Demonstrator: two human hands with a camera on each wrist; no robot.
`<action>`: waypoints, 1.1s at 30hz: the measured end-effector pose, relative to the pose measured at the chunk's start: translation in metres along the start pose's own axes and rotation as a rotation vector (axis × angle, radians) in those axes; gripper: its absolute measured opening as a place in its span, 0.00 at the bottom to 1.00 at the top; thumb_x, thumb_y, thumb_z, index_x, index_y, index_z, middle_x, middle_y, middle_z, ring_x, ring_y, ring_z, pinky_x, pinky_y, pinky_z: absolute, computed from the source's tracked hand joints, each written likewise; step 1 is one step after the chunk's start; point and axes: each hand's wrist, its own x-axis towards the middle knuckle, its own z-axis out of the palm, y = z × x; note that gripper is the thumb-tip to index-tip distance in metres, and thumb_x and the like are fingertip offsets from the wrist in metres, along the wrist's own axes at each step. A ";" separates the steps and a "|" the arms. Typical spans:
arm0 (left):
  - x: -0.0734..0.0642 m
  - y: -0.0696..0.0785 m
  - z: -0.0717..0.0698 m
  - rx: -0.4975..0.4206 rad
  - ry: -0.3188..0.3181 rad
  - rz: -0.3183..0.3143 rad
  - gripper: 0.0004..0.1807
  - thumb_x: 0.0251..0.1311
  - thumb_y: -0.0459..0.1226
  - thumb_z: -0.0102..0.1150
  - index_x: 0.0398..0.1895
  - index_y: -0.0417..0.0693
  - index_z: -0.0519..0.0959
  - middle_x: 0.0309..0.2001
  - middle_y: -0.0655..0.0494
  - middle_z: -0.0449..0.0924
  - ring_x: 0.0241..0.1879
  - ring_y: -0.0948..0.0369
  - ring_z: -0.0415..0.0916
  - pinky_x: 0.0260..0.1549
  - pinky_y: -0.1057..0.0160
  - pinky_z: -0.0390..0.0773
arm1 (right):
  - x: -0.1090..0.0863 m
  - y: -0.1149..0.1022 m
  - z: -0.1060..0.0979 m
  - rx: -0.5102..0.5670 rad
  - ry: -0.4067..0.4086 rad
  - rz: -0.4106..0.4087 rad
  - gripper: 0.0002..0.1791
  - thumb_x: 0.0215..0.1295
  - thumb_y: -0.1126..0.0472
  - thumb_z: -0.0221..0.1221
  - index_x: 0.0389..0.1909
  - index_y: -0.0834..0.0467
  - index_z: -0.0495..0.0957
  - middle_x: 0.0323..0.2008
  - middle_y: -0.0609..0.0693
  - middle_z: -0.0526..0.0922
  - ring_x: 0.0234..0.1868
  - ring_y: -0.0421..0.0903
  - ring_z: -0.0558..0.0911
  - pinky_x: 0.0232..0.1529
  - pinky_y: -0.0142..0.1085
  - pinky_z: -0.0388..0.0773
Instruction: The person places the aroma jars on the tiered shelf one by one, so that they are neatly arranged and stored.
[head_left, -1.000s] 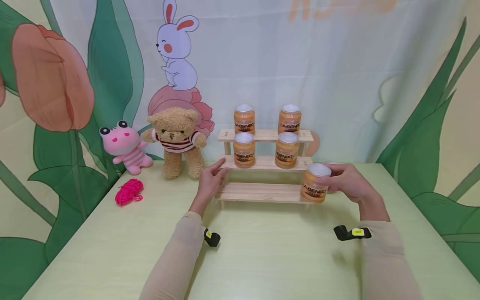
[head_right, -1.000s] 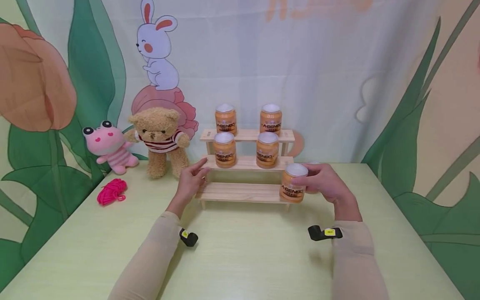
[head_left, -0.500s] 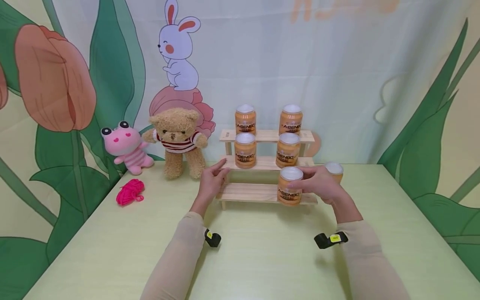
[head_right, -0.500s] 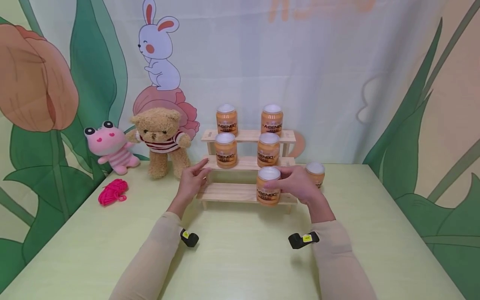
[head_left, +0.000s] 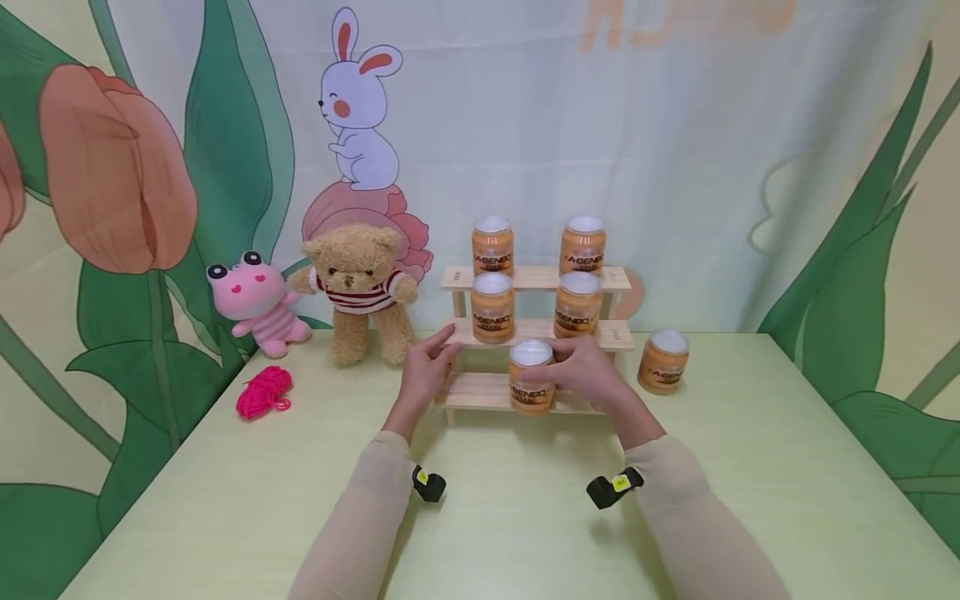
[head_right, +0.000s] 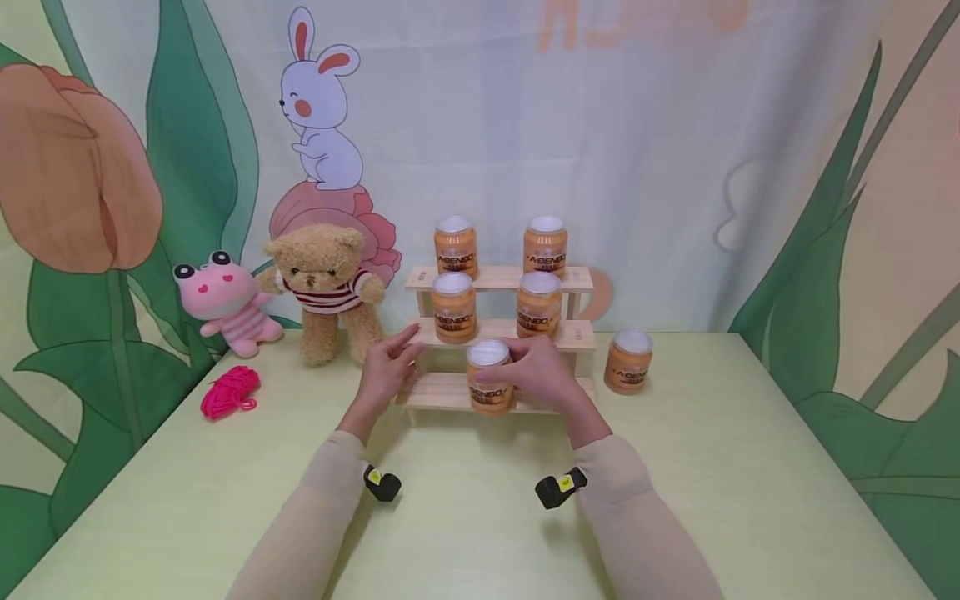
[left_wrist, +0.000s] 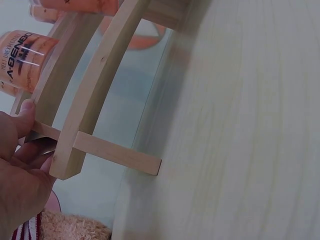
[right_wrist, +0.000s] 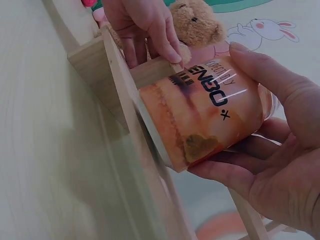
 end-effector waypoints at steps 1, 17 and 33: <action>0.000 0.000 -0.001 -0.003 0.000 0.003 0.23 0.68 0.38 0.63 0.65 0.49 0.78 0.31 0.54 0.83 0.18 0.66 0.63 0.16 0.71 0.61 | 0.002 0.000 0.003 -0.008 0.002 -0.006 0.31 0.49 0.54 0.79 0.55 0.59 0.84 0.45 0.55 0.87 0.47 0.49 0.84 0.46 0.42 0.81; 0.001 -0.003 0.000 0.011 -0.003 0.035 0.23 0.67 0.38 0.63 0.65 0.47 0.78 0.35 0.51 0.86 0.17 0.67 0.64 0.16 0.71 0.63 | 0.018 -0.016 0.030 -0.125 0.034 0.030 0.33 0.41 0.44 0.81 0.53 0.49 0.86 0.41 0.45 0.88 0.45 0.46 0.84 0.48 0.43 0.78; 0.001 -0.002 -0.001 0.022 -0.016 0.010 0.24 0.68 0.39 0.62 0.66 0.47 0.76 0.44 0.35 0.84 0.20 0.67 0.66 0.18 0.72 0.65 | 0.026 -0.012 0.041 -0.040 -0.005 0.023 0.35 0.42 0.50 0.81 0.56 0.51 0.85 0.46 0.48 0.87 0.49 0.47 0.84 0.52 0.45 0.78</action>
